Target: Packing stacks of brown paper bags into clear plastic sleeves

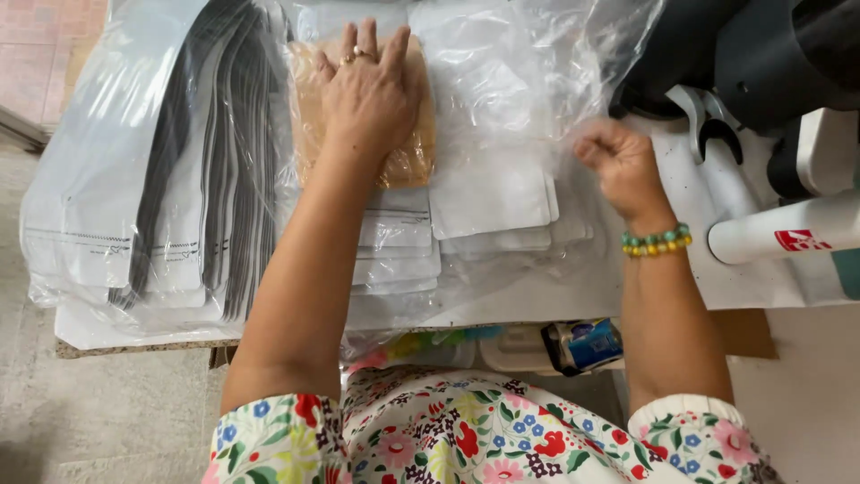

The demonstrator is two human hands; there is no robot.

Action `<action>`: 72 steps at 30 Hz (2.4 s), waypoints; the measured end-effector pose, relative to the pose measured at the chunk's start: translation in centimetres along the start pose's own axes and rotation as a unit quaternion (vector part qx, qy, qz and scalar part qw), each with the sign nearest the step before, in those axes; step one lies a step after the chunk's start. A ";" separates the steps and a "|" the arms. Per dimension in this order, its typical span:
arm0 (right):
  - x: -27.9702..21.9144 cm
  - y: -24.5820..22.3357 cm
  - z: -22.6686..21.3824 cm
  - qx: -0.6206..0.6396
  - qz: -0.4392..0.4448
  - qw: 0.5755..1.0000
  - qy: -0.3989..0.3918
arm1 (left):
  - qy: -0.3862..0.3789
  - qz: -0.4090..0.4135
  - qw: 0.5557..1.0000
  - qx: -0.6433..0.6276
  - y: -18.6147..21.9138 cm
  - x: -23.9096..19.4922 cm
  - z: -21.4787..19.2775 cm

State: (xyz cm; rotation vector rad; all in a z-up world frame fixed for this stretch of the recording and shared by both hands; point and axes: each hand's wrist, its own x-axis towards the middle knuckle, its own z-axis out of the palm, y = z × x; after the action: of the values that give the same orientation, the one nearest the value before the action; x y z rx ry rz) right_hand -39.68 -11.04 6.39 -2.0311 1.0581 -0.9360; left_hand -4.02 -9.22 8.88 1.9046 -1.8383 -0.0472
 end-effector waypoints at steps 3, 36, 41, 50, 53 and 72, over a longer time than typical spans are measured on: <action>-2.6 -3.6 -0.9 0.012 0.041 0.997 -0.064 | -0.221 -0.077 0.971 0.045 0.2 0.3 -1.2; -9.9 1.1 -0.3 0.003 -0.024 0.966 0.256 | -0.207 0.032 0.977 0.043 -1.3 -1.0 -0.6; -7.5 -0.2 -0.3 0.176 0.138 0.946 0.234 | -0.223 0.040 0.973 0.053 -1.0 -0.5 -1.4; -11.2 -3.1 -2.0 0.063 -0.013 0.990 0.124 | -0.208 -0.003 0.966 0.153 2.3 2.9 -0.3; -11.9 -1.5 -3.9 0.024 0.005 0.980 0.196 | -0.182 0.054 0.974 0.123 -1.4 4.8 7.1; -10.9 -0.4 -0.9 0.222 0.182 0.944 0.165 | -0.369 -0.078 0.923 0.080 0.7 3.5 -0.3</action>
State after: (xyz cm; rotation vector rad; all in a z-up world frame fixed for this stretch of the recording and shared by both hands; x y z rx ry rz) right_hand -44.83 -1.71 4.02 -1.2850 1.2136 -1.2095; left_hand -4.21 -12.48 10.44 2.3502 -2.1808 -0.7913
